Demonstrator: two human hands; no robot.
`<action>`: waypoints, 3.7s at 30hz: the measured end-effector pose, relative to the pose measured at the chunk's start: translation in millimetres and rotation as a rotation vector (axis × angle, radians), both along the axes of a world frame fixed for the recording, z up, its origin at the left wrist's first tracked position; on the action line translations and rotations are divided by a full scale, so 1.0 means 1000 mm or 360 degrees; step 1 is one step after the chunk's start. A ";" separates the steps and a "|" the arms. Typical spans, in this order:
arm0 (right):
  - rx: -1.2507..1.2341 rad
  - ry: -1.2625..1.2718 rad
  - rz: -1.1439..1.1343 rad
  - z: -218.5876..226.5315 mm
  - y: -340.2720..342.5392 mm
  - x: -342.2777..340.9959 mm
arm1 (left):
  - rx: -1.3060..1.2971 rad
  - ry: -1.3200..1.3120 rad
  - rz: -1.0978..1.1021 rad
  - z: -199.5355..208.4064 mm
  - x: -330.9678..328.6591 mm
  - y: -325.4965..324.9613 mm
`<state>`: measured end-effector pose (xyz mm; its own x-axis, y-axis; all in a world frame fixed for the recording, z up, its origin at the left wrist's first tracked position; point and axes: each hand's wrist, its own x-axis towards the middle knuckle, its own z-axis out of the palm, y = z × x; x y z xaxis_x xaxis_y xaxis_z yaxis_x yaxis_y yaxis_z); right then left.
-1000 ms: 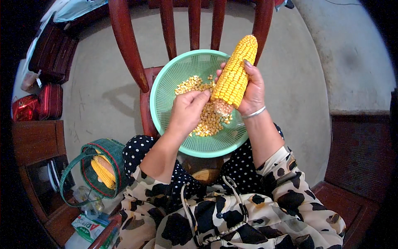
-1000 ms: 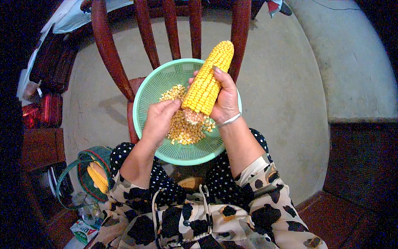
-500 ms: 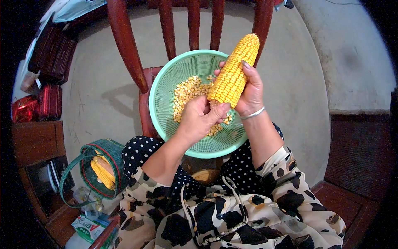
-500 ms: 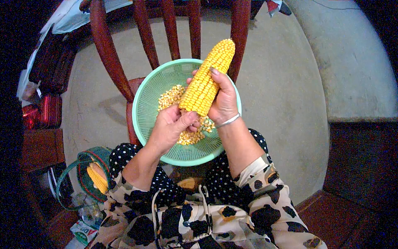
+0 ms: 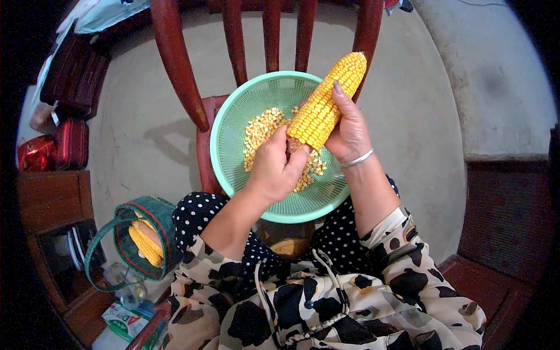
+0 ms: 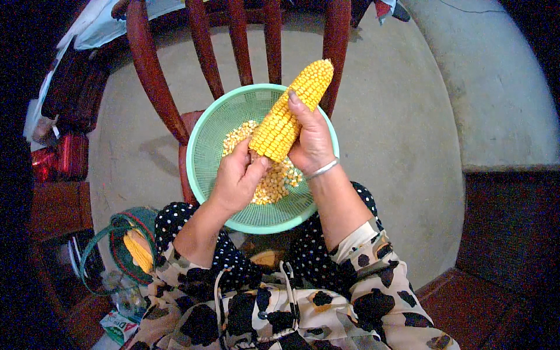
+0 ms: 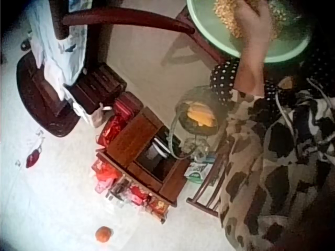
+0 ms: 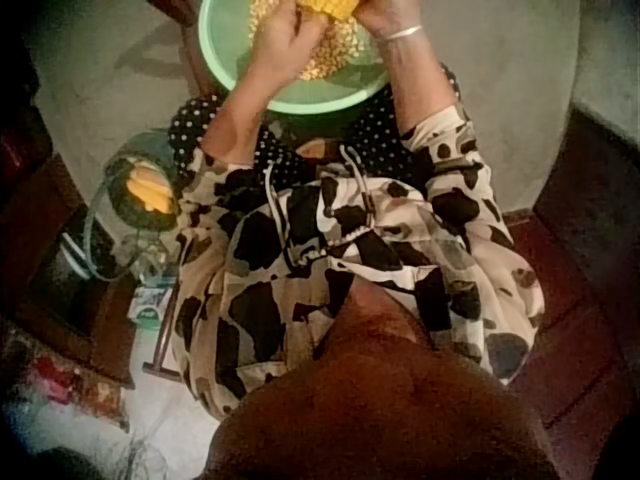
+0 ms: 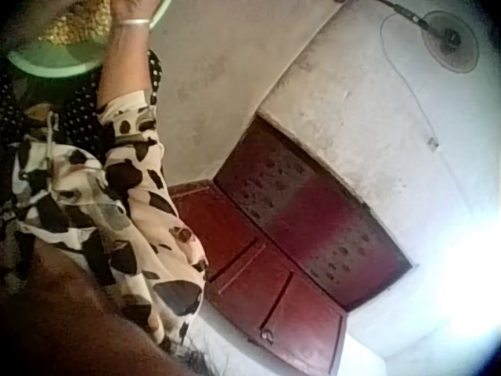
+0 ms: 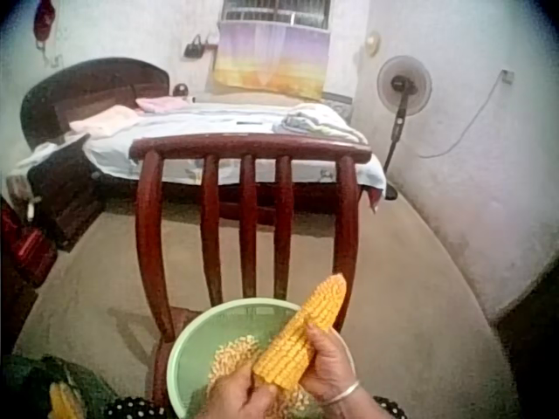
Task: The person removes corn kernels from a corn cob by hand, letting them fall into a strainer basket.
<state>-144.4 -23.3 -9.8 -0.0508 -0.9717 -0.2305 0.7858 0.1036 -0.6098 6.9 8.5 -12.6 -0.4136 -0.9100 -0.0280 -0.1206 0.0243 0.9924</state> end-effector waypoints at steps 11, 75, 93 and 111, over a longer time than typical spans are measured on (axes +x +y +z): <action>0.0217 -0.0214 0.0038 0.000 -0.001 -0.002 | -0.0660 -0.0499 0.0259 0.014 0.004 -0.002; 0.0039 -0.0444 -0.0001 0.003 0.004 0.001 | 0.0297 0.0159 0.0393 -0.005 0.005 -0.008; -0.0059 -0.0336 0.0035 0.001 0.004 0.002 | 0.0688 0.0555 0.0017 0.014 -0.001 0.004; -0.0001 -0.0053 -0.0014 0.007 0.005 0.005 | 0.0084 0.0195 0.0183 -0.002 -0.001 -0.001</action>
